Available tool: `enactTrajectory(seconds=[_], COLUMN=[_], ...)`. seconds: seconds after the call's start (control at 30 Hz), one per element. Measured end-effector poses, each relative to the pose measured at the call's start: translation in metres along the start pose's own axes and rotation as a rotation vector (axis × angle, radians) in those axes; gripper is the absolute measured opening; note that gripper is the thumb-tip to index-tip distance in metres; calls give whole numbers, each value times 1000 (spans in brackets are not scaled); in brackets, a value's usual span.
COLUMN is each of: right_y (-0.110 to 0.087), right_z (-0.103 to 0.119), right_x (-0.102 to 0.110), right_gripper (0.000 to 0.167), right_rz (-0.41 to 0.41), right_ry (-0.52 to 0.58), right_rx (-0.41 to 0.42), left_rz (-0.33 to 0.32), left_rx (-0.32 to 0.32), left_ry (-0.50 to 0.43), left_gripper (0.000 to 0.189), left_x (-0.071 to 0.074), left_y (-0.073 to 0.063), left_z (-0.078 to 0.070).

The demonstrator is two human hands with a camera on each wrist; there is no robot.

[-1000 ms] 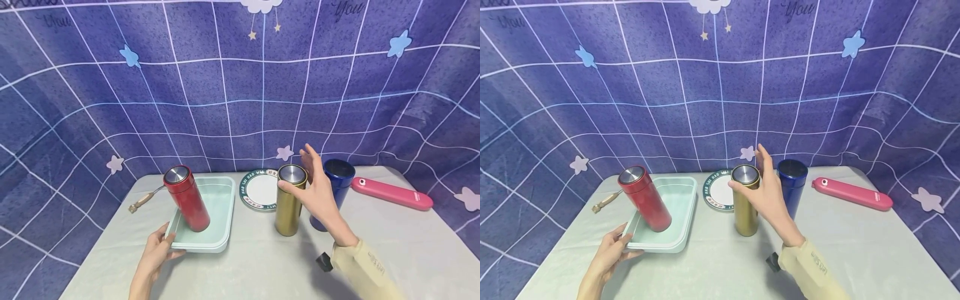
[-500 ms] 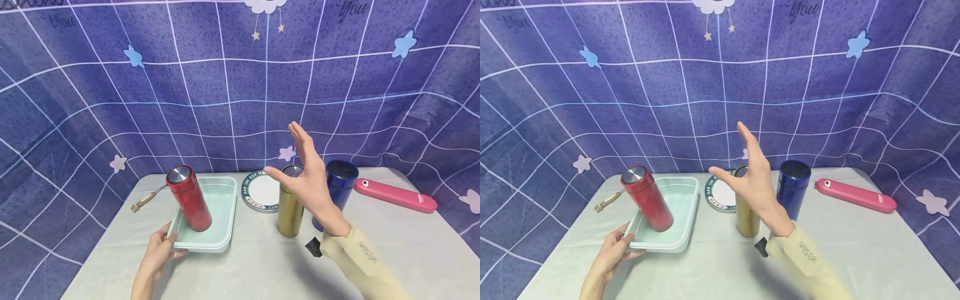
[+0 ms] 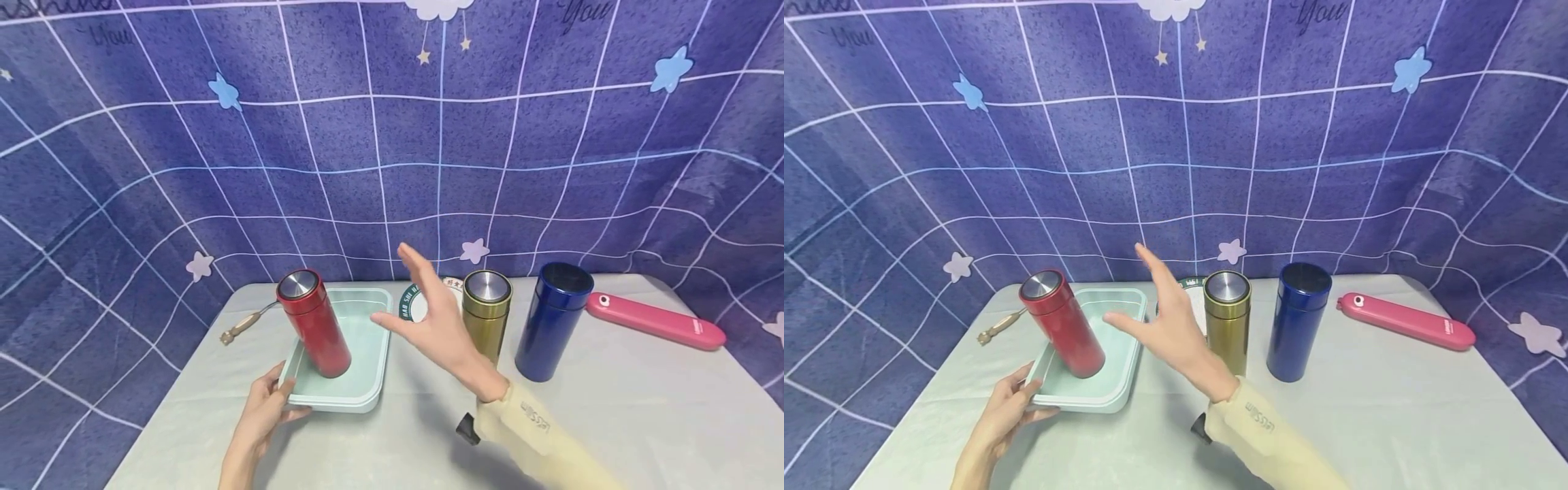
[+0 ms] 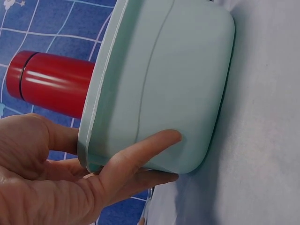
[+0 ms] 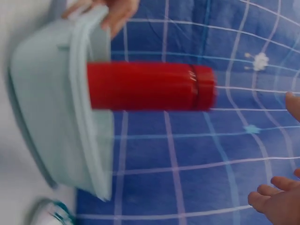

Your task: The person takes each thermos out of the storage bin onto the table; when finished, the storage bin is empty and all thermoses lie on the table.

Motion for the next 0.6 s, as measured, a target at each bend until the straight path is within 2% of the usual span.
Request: enactTrajectory(seconds=[0.17, 0.3, 0.6], right_y=[-4, -5, 3], right_z=[-32, -46, -62], right_x=[-36, -62, -110], right_gripper=[93, 93, 99], right_rz=[67, 109, 234], right_ry=[55, 60, 29], right_rx=[-137, -178, -262], left_rz=[-5, -1, 1], left_rx=[1, 1, -10], left_ry=[7, 4, -5], left_gripper=[52, 52, 52], left_x=[-1, -2, -2], left_y=[0, 1, 0], left_z=[0, 1, 0])
Point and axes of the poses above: each hand's wrist, its own y-axis towards the middle knuckle, its own x-axis out of the back of the hand, z = x × y, the point moved 8 cm from there along y, towards the middle knuckle, and after that the axes turned 3 degrees about -z, right-handed, at the moved point
